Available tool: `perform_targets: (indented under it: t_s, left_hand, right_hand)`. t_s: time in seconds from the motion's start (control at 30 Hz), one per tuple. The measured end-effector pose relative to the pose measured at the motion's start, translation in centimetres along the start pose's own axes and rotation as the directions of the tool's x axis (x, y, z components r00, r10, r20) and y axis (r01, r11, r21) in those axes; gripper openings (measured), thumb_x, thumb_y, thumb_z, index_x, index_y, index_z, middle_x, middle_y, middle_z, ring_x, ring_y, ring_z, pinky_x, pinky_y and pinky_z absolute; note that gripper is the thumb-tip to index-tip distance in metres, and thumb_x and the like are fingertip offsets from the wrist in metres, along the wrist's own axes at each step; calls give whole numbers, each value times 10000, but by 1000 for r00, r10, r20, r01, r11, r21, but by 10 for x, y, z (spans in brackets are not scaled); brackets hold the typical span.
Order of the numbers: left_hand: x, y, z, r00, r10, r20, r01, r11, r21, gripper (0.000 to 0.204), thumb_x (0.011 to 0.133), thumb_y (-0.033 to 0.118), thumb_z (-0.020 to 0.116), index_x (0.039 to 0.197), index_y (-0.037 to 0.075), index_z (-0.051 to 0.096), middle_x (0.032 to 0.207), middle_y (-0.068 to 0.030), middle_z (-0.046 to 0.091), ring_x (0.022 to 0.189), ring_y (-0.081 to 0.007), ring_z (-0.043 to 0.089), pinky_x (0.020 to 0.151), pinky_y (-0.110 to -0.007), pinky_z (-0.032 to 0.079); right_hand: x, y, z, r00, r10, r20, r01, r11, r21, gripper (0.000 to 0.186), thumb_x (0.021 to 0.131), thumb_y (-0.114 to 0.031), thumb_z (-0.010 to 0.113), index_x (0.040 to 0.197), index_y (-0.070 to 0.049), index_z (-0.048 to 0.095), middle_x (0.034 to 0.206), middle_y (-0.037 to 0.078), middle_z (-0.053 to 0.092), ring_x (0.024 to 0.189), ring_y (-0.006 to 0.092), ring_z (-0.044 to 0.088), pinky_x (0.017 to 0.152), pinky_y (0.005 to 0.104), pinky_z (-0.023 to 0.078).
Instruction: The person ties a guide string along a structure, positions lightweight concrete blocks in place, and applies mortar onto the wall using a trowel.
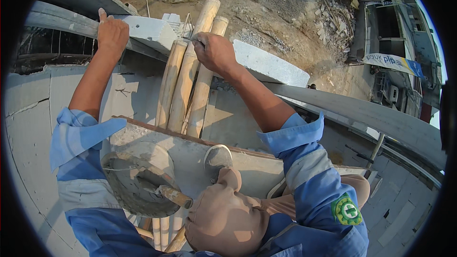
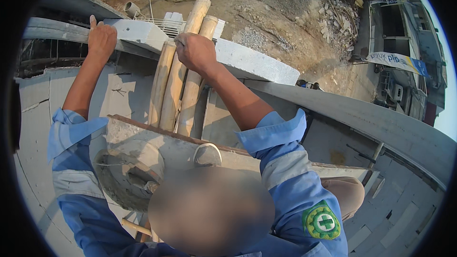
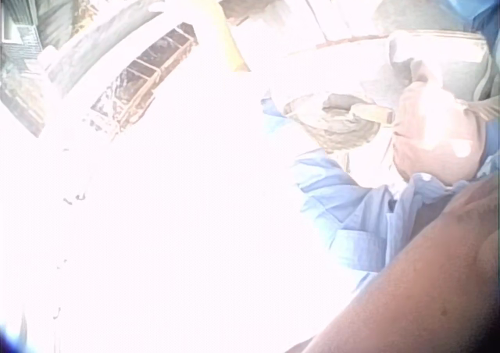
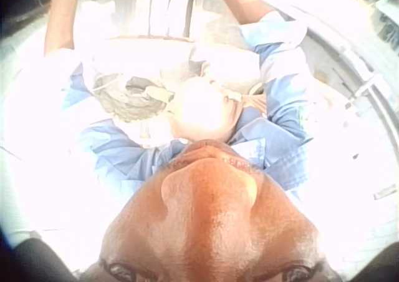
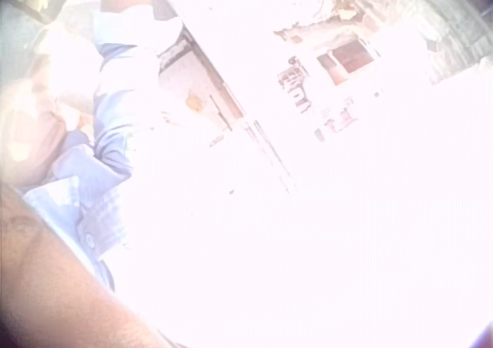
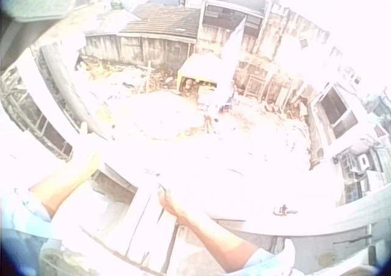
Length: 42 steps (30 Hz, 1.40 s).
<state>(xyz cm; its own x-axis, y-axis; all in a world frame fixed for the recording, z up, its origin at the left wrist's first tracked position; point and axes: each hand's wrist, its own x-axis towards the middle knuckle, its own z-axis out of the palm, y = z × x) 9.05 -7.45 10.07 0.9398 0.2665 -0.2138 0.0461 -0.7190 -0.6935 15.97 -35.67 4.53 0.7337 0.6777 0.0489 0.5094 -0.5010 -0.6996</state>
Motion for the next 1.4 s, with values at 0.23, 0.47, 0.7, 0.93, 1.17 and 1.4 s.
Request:
perform_targets:
  t_s: [0.23,0.47,0.7,0.93,1.17,1.4]
  left_hand:
    - [5,10,-25,997,-55,53,60,993,-104,252,947,121,490,1008,101,734,1028,-93,726,1033,-245,662,1138,-545,266]
    - [-39,95,-82,992,121,35,-55,666,-744,351,869,328,653,1036,20,641,978,-162,695,988,-316,664,930,-471,476]
    - [7,197,-83,996,-40,-80,-86,-181,-980,555,871,231,652,1369,29,511,1138,-196,687,1056,-327,654,925,-395,489]
    - [20,237,-131,982,16,-186,-177,-227,-958,170,875,63,556,984,-13,661,922,-177,705,916,-280,673,807,-384,511]
    - [42,242,-153,980,52,-192,-64,-831,-553,366,988,239,556,1253,-13,551,1234,-140,636,1113,-193,612,982,-350,481]
    - [42,241,-227,935,237,-263,203,-967,-152,685,1002,353,550,1498,-13,250,1484,-223,425,1403,-334,387,1187,-433,275]
  right_hand:
    - [6,24,-15,995,-71,-70,57,982,-178,194,908,-223,578,974,-95,707,924,144,702,915,337,648,836,445,443]
    - [20,46,-36,970,-66,-235,-36,915,-403,162,866,-189,587,950,-84,678,974,132,663,1018,319,597,878,459,420]
    - [27,37,-54,961,90,-263,-170,939,-300,210,895,-229,588,1007,-77,681,1021,170,640,1046,353,576,906,489,426]
    - [1,47,-72,932,220,-289,-263,957,-121,188,878,-193,620,981,-53,689,1039,209,616,1062,393,555,904,499,432]
    - [-108,-20,-85,876,-114,-469,179,979,95,304,905,-137,653,1163,11,592,1061,219,613,1114,383,551,982,419,428]
    - [-254,56,-191,765,477,432,-449,877,-174,315,886,-301,639,1028,-28,704,952,216,698,899,407,656,801,454,512]
